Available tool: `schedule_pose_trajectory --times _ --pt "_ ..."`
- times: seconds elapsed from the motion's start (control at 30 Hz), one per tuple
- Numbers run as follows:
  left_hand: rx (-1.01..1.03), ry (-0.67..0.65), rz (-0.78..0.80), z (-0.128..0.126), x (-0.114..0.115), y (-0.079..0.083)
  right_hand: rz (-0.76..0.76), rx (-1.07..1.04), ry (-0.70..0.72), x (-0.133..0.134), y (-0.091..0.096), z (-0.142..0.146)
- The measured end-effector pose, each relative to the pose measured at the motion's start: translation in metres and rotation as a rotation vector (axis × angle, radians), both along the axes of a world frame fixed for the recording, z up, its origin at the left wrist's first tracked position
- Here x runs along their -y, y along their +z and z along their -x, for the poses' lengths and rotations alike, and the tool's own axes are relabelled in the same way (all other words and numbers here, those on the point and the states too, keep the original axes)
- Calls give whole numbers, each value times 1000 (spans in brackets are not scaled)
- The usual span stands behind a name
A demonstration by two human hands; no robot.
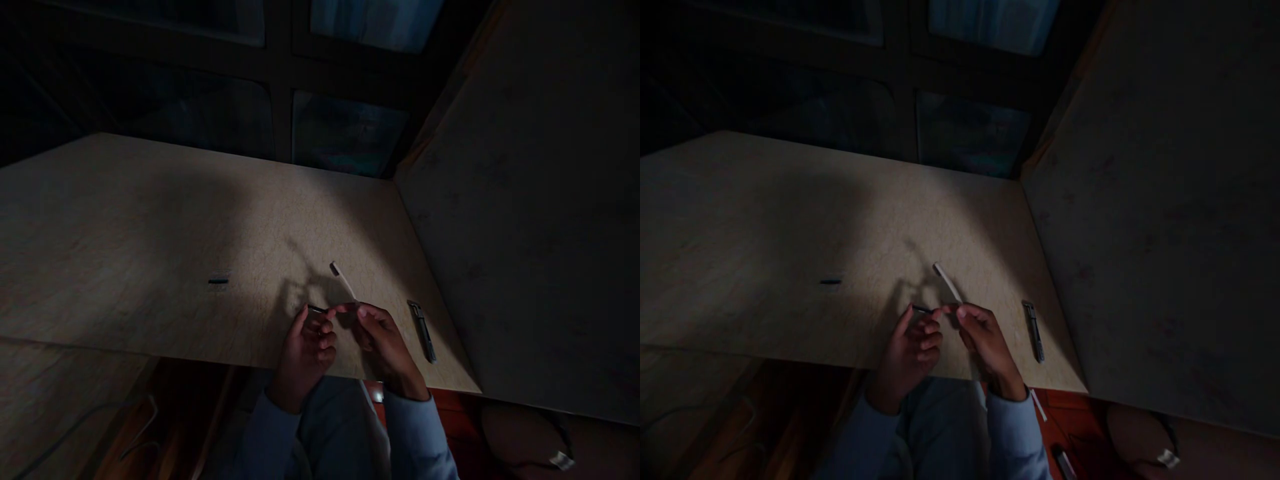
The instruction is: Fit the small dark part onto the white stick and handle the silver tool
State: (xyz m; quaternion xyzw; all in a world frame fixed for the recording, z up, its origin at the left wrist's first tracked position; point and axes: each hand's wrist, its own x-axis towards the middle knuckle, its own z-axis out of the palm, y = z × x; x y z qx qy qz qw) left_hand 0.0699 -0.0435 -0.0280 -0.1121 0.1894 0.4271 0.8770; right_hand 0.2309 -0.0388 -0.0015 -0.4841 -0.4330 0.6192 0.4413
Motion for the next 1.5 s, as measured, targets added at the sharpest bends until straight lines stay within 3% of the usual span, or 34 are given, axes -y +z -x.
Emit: schedule_pose_trajectory --times 0.13,0.43,0.6,0.77,1.1,1.5 --pt "25 68 14 -10 -4 -1 -103 155 -110 20 4 5" --pt "-33 91 -31 -20 -7 -2 -163 476 12 41 3 12" --pt "-84 109 -33 -20 -6 -4 -174 641 -15 51 9 12" --pt "-104 90 -49 -22 -4 -9 -165 667 3 57 7 17" --pt "-144 99 1 -22 -8 -3 -118 560 -4 49 -11 24" --pt "-77 113 -86 -23 -8 -13 -83 647 -67 60 -4 12"
